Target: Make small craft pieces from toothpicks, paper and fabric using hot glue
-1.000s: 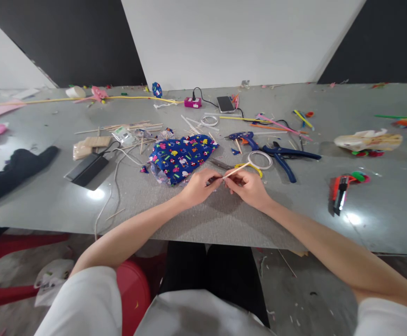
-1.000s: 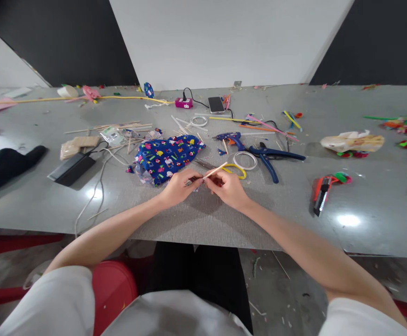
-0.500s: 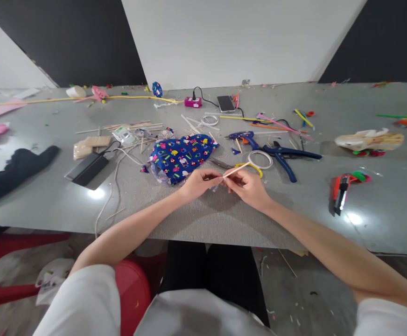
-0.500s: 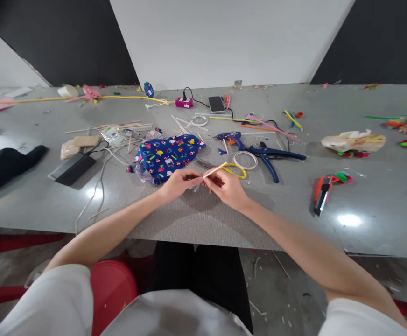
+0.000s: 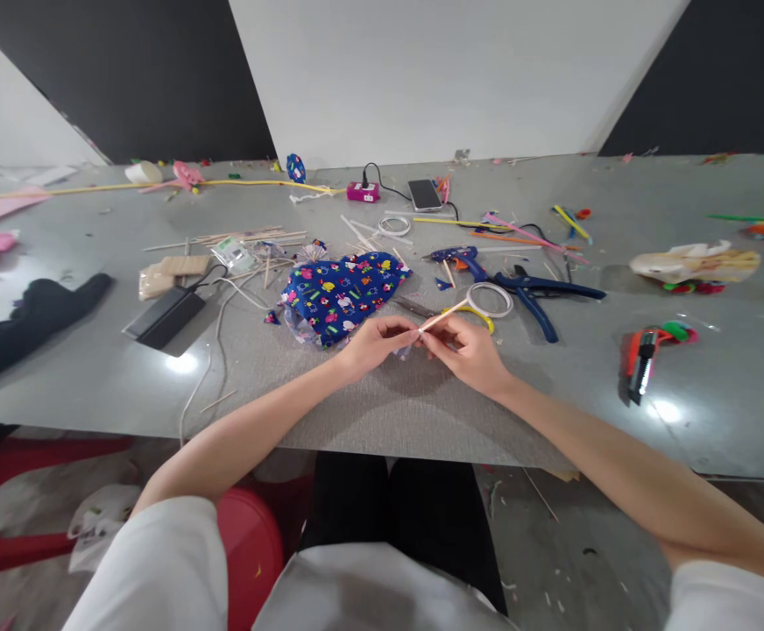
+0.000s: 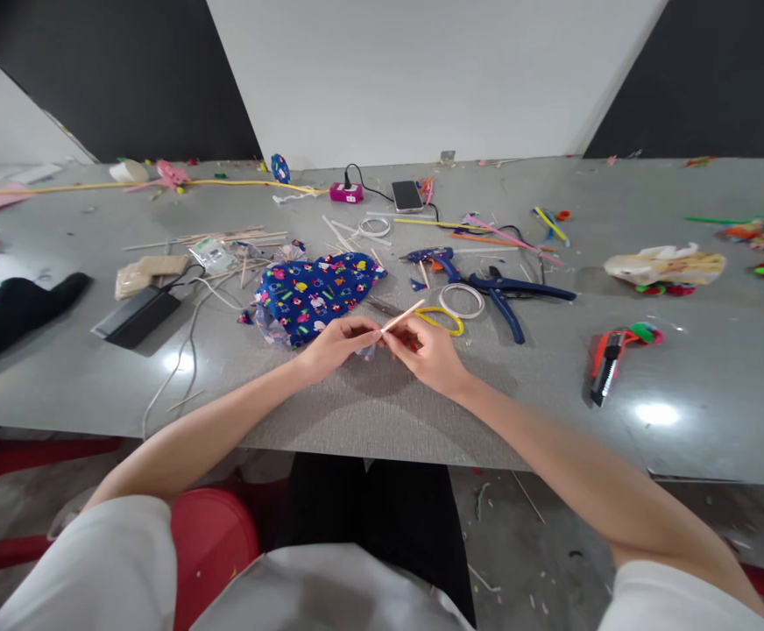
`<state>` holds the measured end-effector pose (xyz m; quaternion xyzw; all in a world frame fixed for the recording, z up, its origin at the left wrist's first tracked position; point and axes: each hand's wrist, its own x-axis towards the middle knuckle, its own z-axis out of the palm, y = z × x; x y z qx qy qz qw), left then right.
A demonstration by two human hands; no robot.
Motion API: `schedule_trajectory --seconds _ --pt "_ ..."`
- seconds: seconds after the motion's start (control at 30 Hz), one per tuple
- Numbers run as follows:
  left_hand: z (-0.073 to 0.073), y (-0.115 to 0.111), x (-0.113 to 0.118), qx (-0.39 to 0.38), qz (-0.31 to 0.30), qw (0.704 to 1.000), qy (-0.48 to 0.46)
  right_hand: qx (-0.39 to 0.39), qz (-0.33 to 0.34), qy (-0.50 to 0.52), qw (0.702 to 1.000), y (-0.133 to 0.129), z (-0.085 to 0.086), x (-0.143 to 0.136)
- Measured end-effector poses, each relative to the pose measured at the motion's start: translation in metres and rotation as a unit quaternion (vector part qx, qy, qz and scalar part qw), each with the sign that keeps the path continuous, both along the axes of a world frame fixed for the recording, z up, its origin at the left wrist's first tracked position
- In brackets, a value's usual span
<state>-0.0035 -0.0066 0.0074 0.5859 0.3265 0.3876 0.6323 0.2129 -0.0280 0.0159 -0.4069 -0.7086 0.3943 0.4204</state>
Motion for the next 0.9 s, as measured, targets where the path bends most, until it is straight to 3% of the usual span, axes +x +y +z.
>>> schedule_trajectory --seconds 0.9 --pt "0.0052 0.0001 -0.0024 0.002 -0.013 0.999 0.031 -0.003 -0.007 -0.022 1.0 0.0015 0.0021 0.0007"
